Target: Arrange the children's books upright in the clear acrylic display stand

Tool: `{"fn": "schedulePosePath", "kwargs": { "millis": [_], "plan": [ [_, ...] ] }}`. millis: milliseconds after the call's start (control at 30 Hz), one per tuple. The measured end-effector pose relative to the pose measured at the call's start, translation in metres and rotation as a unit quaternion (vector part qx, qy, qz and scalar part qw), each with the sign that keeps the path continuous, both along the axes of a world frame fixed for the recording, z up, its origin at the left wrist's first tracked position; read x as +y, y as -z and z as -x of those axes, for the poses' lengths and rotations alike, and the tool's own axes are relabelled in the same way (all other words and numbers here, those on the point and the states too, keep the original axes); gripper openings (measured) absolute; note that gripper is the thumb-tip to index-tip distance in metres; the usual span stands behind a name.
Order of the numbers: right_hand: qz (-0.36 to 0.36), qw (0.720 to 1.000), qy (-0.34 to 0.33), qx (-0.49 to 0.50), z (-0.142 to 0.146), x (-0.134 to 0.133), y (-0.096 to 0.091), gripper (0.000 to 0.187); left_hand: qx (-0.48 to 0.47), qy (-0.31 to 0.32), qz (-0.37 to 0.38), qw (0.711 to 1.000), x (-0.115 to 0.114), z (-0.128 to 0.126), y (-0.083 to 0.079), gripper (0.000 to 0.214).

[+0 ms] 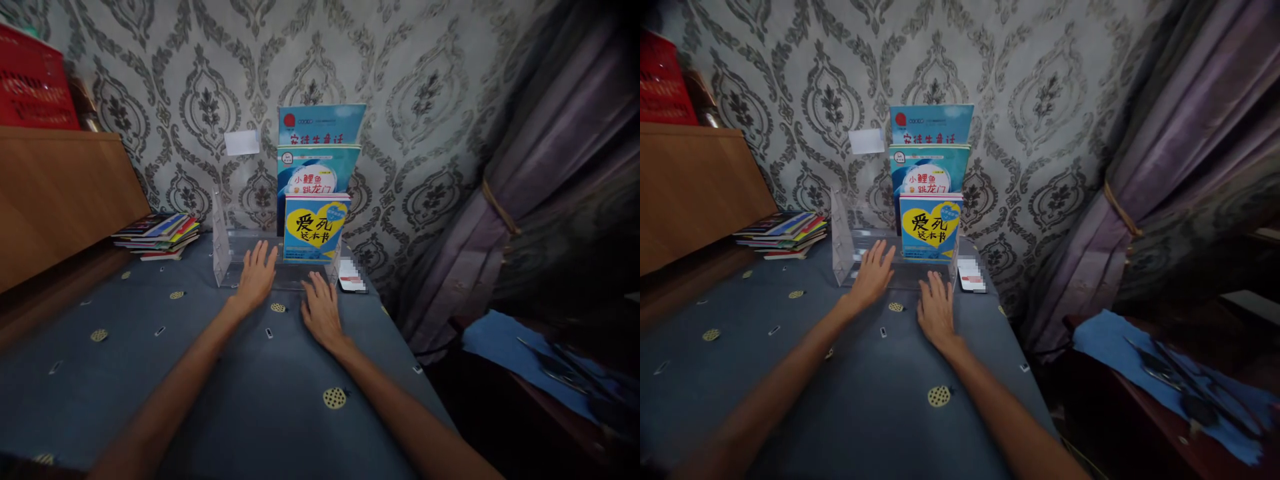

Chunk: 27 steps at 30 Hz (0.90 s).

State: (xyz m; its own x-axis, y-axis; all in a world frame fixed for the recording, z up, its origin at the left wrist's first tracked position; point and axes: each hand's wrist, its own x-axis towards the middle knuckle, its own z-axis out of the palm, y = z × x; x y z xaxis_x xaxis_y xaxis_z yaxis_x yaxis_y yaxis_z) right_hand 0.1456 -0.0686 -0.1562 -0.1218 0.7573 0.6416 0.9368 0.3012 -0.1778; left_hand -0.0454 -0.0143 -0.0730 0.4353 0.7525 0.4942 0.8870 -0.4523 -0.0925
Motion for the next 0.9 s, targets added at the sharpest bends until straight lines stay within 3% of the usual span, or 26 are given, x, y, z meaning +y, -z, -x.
{"fn": "schedulePosePath", "kwargs": {
  "millis": [133,267,467,900],
  "plan": [
    [-0.015,1.0,-0.006,-0.014,-0.004,0.007,-0.005,0.057,0.01,0.031,0.006,0.999,-0.007,0.006,0.025,0.042],
    [-0.014,0.999,-0.016,-0.034,-0.012,0.019,-0.015,0.053,0.035,0.034,0.018,0.999,-0.003,0.008,0.038,0.045],
    [0.006,0.998,0.005,-0.056,-0.017,0.033,-0.022,0.044,0.057,0.023,0.015,0.998,0.002,0.007,0.047,0.049],
    [-0.039,0.998,-0.002,-0.052,-0.02,0.035,-0.011,0.041,0.04,0.029,0.012,0.999,0.004,0.007,0.059,0.055]
  ]
}}
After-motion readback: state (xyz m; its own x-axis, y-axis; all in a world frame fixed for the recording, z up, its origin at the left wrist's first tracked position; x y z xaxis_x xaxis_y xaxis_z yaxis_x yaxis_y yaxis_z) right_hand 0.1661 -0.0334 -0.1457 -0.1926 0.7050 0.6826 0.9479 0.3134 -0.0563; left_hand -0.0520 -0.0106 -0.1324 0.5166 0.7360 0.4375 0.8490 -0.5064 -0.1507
